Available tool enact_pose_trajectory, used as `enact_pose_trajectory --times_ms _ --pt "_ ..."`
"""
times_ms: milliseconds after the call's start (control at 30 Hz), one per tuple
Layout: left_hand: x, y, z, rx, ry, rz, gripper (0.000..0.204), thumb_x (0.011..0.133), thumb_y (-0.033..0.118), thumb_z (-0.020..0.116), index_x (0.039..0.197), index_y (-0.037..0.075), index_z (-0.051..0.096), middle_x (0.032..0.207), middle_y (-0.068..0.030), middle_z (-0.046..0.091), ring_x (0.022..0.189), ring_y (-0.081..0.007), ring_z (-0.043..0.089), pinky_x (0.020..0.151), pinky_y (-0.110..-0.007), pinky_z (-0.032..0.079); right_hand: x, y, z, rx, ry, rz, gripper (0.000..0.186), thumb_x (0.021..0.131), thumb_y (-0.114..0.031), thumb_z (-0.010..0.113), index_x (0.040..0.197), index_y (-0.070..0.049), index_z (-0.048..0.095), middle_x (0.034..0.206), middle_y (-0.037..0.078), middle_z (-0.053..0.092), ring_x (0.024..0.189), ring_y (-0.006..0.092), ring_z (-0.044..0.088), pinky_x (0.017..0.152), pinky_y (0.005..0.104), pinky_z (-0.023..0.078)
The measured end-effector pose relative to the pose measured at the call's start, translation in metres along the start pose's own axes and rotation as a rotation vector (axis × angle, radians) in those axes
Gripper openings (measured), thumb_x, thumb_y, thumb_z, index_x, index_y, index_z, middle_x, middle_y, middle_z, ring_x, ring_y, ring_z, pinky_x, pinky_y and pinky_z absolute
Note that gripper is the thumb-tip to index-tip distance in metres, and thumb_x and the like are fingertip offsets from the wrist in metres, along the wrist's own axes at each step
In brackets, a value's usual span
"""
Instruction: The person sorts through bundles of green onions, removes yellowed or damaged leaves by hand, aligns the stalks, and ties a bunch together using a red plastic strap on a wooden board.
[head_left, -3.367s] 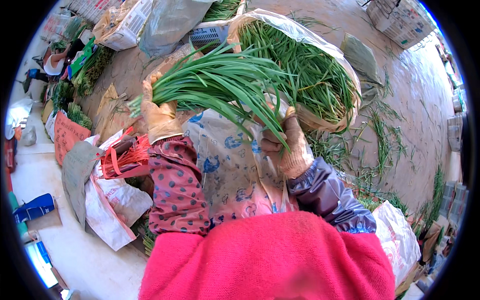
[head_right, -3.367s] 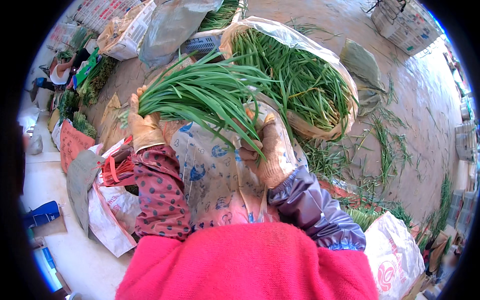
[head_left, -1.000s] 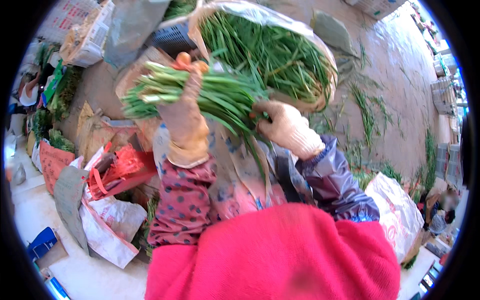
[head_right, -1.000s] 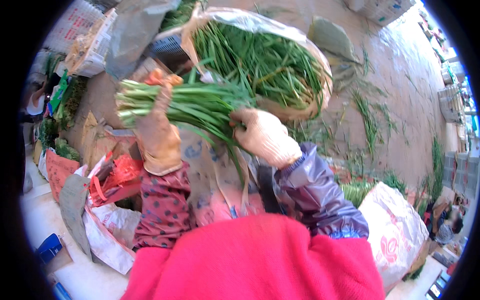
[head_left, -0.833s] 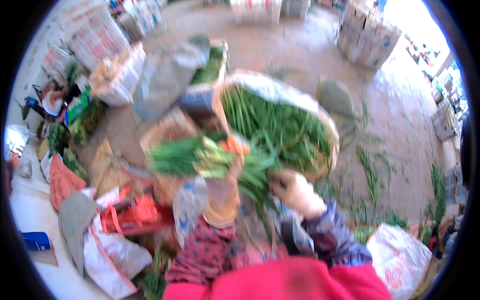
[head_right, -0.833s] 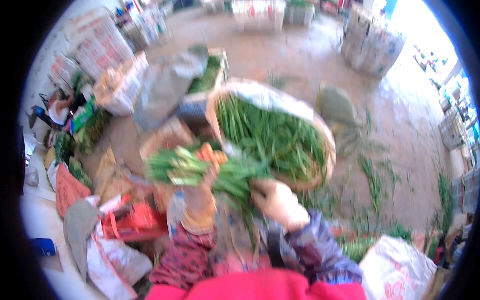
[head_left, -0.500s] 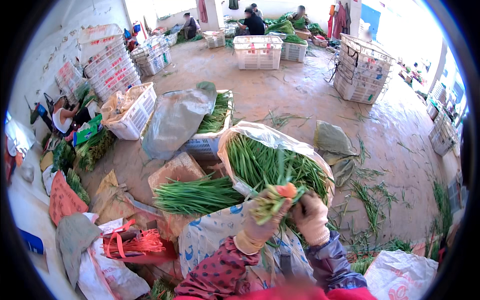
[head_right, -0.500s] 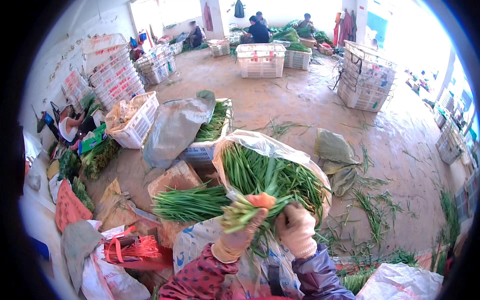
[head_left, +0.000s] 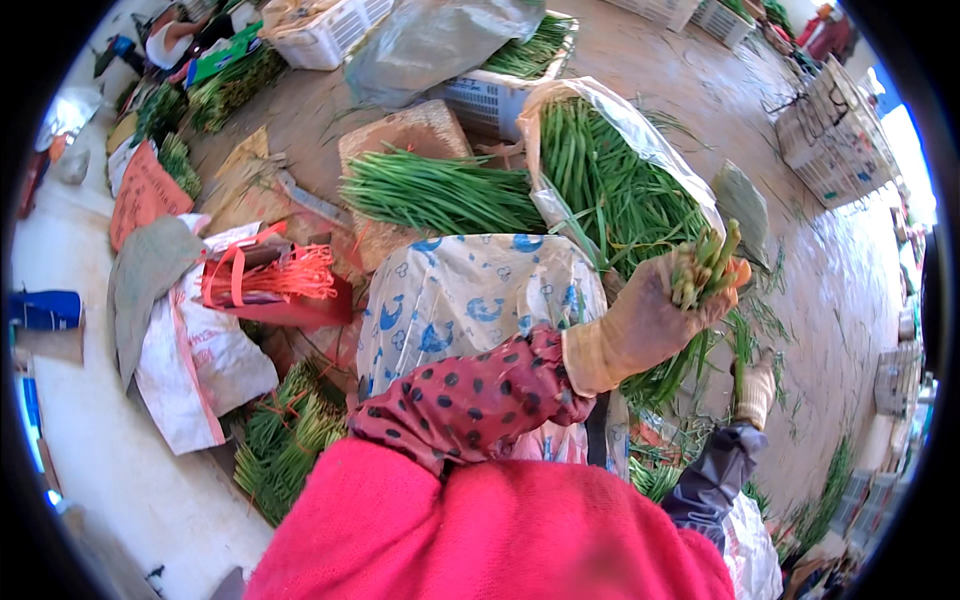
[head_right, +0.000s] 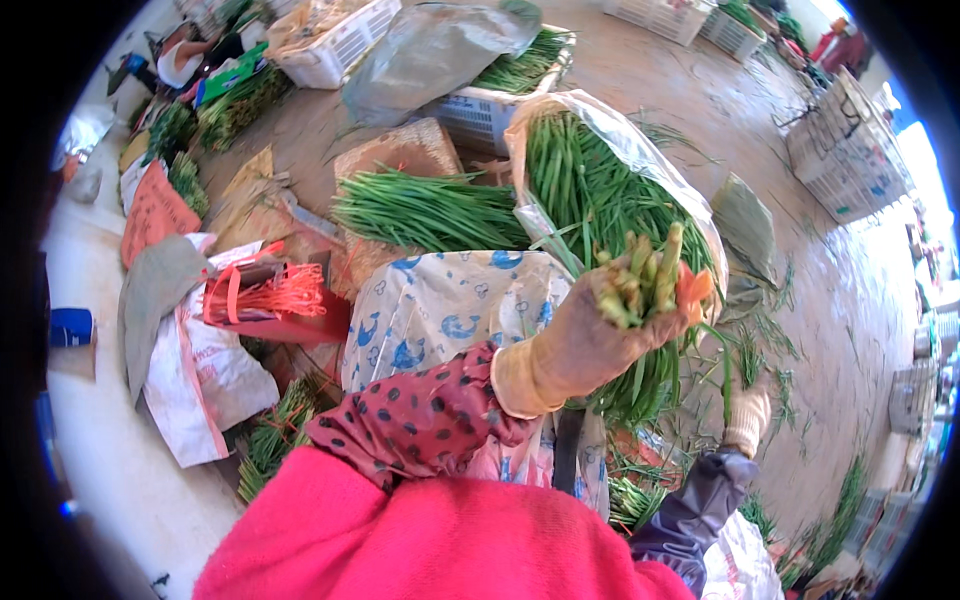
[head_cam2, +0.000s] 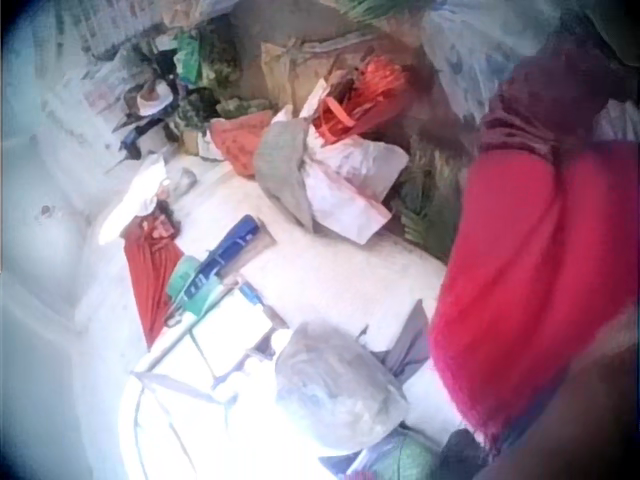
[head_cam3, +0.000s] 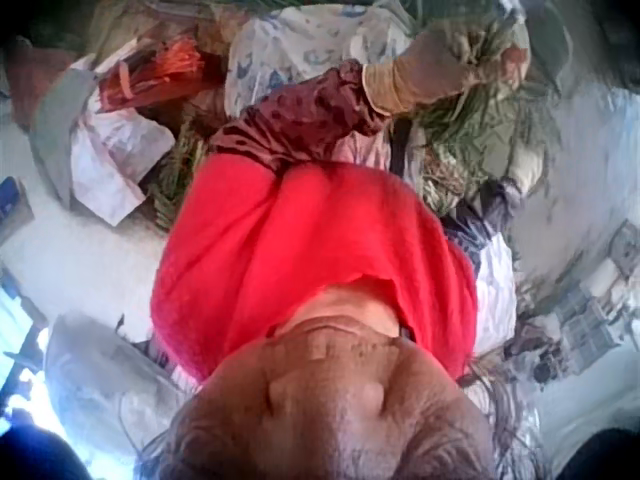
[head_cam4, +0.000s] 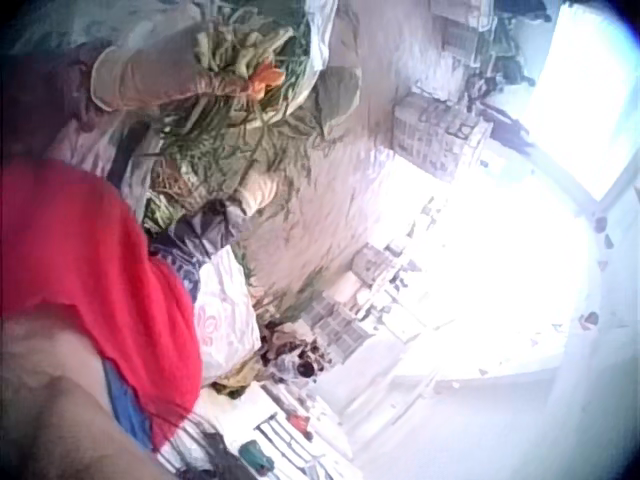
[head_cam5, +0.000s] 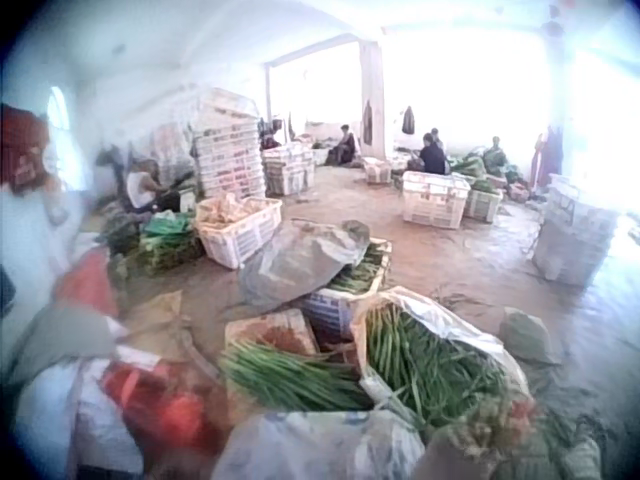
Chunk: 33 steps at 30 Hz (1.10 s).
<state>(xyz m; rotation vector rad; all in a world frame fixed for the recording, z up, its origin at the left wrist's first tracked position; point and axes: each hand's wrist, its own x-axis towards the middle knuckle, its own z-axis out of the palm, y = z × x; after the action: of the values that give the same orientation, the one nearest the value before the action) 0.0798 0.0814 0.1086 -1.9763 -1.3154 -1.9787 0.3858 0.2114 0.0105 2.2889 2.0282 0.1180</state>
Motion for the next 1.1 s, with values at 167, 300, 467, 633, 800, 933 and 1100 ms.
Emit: enact_pose_trajectory --times_ms 167,300,467,633,800,933,1100 --pt "0.002 -0.008 0.015 -0.901 0.206 -0.729 0.024 0.083 0.001 0.068 0.105 0.003 0.060 0.099 -0.0003 0.065 0.090 -0.0068 0.058 0.077 -0.023 0.047 -0.070 -0.094 -0.105 1.359 -0.006 -0.598 0.101 0.077 -0.051 0.071 0.148 -0.002 0.020 0.148 0.019 0.033 0.134 0.0284 0.036 0.108 0.0399 0.032" --pt "0.016 -0.013 -0.006 -0.903 0.295 -0.847 0.026 0.083 0.006 0.070 0.107 0.004 0.060 0.097 -0.0017 0.064 0.089 -0.0095 0.059 0.079 -0.023 0.048 -0.108 -0.193 -0.136 1.279 0.042 -1.054 0.124 0.062 -0.064 0.073 0.149 -0.001 0.011 0.145 0.021 0.035 0.133 0.0290 0.036 0.109 0.0389 0.030" --pt "0.010 -0.068 -0.071 -1.312 0.644 -1.137 0.035 0.083 0.005 0.070 0.116 0.005 0.058 0.095 -0.0081 0.066 0.087 -0.0193 0.064 0.078 -0.032 0.054 -0.105 -0.255 -0.120 0.981 -0.169 -1.053 0.116 0.062 -0.018 0.087 0.149 -0.002 0.011 0.133 0.023 0.049 0.116 0.0290 0.055 0.097 0.0346 0.045" --pt "-0.041 -0.160 -0.137 -1.230 0.851 -1.151 0.033 0.079 0.003 0.072 0.109 0.008 0.059 0.098 -0.0078 0.066 0.092 -0.0223 0.064 0.082 -0.038 0.055 -0.100 -0.357 -0.100 0.568 -0.317 -1.119 0.077 0.069 -0.013 0.072 0.138 -0.011 0.038 0.107 0.021 0.063 0.096 0.0360 0.064 0.082 0.0397 0.052" --pt "-0.061 -0.217 -0.244 -1.103 1.060 -1.078 0.029 0.081 0.009 0.072 0.105 0.007 0.058 0.100 -0.0110 0.065 0.095 -0.0261 0.064 0.087 -0.044 0.053 -0.114 -0.479 -0.100 0.475 -0.309 -1.375 0.065 0.071 -0.016 0.069 0.131 -0.011 0.043 0.108 0.019 0.062 0.099 0.0364 0.061 0.084 0.0419 0.050" --pt "-0.110 -0.262 -0.329 -0.754 1.333 -0.835 0.025 0.084 0.008 0.068 0.105 0.002 0.055 0.104 -0.0140 0.063 0.096 -0.0283 0.062 0.086 -0.044 0.052 -0.138 -0.563 -0.077 0.283 -0.443 -1.410 0.068 0.071 -0.017 0.068 0.133 -0.008 0.042 0.117 0.019 0.058 0.108 0.0346 0.057 0.089 0.0405 0.047" --pt "-0.135 -0.249 -0.349 0.036 1.450 -0.912 0.049 0.087 0.006 0.063 0.131 0.003 0.041 0.117 -0.0149 0.058 0.105 -0.0232 0.058 0.093 -0.035 0.046 -0.145 -0.624 -0.017 0.384 -0.385 -1.409 0.066 0.072 -0.017 0.068 0.132 -0.009 0.041 0.114 0.019 0.059 0.104 0.0380 0.058 0.087 0.0443 0.047"
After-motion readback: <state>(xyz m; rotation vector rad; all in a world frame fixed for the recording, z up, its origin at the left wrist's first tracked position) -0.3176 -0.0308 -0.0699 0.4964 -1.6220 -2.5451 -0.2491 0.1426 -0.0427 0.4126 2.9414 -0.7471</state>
